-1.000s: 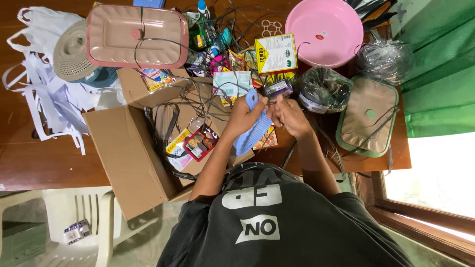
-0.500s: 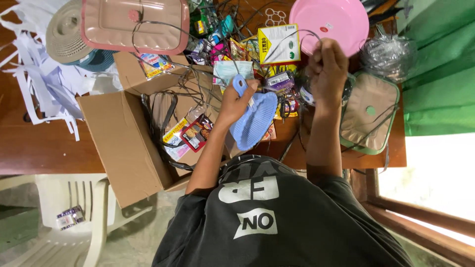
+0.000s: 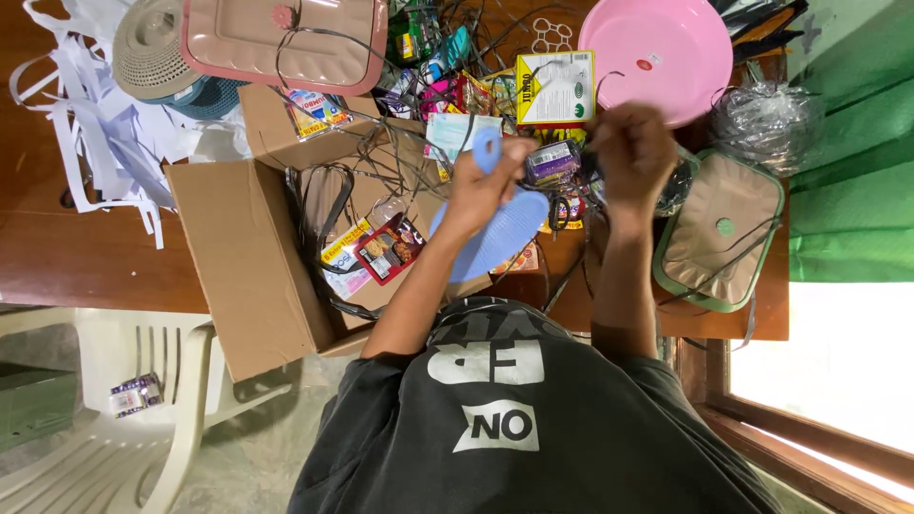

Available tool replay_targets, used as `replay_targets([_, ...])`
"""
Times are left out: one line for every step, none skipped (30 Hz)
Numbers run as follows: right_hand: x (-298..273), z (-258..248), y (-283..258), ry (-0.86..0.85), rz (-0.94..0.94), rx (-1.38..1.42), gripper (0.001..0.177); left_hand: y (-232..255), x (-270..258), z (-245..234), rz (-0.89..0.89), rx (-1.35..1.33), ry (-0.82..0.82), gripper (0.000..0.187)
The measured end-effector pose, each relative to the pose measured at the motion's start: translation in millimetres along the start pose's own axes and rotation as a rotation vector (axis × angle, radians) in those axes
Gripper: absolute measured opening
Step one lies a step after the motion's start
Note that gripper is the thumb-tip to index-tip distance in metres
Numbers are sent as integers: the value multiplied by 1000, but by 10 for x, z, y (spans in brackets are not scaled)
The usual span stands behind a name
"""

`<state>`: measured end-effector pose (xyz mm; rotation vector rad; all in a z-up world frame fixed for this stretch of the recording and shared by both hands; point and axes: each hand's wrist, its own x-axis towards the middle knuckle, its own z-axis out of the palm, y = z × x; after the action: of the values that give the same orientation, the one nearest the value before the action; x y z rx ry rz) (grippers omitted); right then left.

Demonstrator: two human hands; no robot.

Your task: The person organizes various household items on a table, including wires, soaps, a strainer, and a container lid, moving items one at a time and using scissors to cut wire ties.

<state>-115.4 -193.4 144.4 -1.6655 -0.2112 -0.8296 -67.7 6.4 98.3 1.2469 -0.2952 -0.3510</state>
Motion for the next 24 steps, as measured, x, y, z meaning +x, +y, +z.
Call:
replay_targets([-77, 51, -31, -23, 58, 8, 14, 25, 11, 58, 19, -11, -21, 33])
replay_targets([-154, 106, -58, -50, 115, 16, 15, 50, 40, 109, 40, -24, -40, 34])
replay_targets([-212, 134, -81, -77, 171, 24, 16, 73, 59, 143, 61, -36, -59, 34])
replay_targets([-245, 139, -92, -123, 181, 27, 16, 95, 68, 157, 72, -39, -37, 33])
replay_targets([-272, 136, -93, -169, 191, 31, 16, 113, 76, 166, 82, -41, -15, 32])
replay_targets([-304, 133, -82, -214, 204, 35, 16, 128, 69, 157, 89, -43, 7, 31])
replay_targets([-327, 125, -57, -232, 226, 21, 16, 147, 76, 127, 110, -32, 12, 30])
replay_targets([-348, 103, -22, -249, 248, 5, 17, 166, 93, 90, 131, -23, 15, 28])
replay_targets([-371, 75, 19, -267, 269, -11, 17, 178, 100, 60, 152, -13, 19, 27])
replay_targets([-392, 49, 66, -261, 319, -30, 16, 186, 96, 46, 153, -10, 14, 25])
replay_targets([-415, 30, 118, -254, 368, -49, 15, 193, 89, 34, 155, -7, 10, 23])
replay_targets([-434, 18, 171, -249, 417, -69, 14, 198, 85, 18, 157, -4, 5, 21])
replay_targets([-447, 4, 220, -253, 421, -75, 15, 200, 86, 11, 158, 12, 21, 21])
replay_targets([-463, -12, 261, -256, 427, -82, 15, 199, 84, 16, 157, 28, 37, 20])
replay_targets([-475, -26, 295, -259, 432, -88, 15, 201, 87, 17, 157, 44, 52, 19])
replay_targets([-494, -38, 313, -267, 431, -159, 15, 213, 96, 4, 149, 19, 56, 20])
replay_targets([-511, -57, 326, -274, 429, -231, 14, 230, 113, -8, 141, -5, 60, 20])
replay_targets([-529, -78, 343, -280, 428, -303, 13, 244, 128, -14, 133, -31, 61, 20])
replay_targets([-541, -93, 371, -291, 425, -305, 12, 261, 140, -20, 139, -37, 67, 20])
replay_targets([-565, -113, 394, -301, 427, -306, 11, 282, 142, -32, 141, -43, 71, 20])
replay_targets([-586, -143, 420, -310, 429, -307, 11, 304, 144, -44, 142, -49, 76, 20])
replay_targets([-601, -179, 454, -323, 413, -384, 12, 326, 146, -56, 150, -51, 79, 20])
replay_targets([-611, -217, 493, -336, 397, -461, 12, 348, 148, -68, 158, -54, 82, 20])
replay_targets([-623, -256, 534, -350, 381, -538, 13, 372, 152, -83, 165, -56, 86, 20])
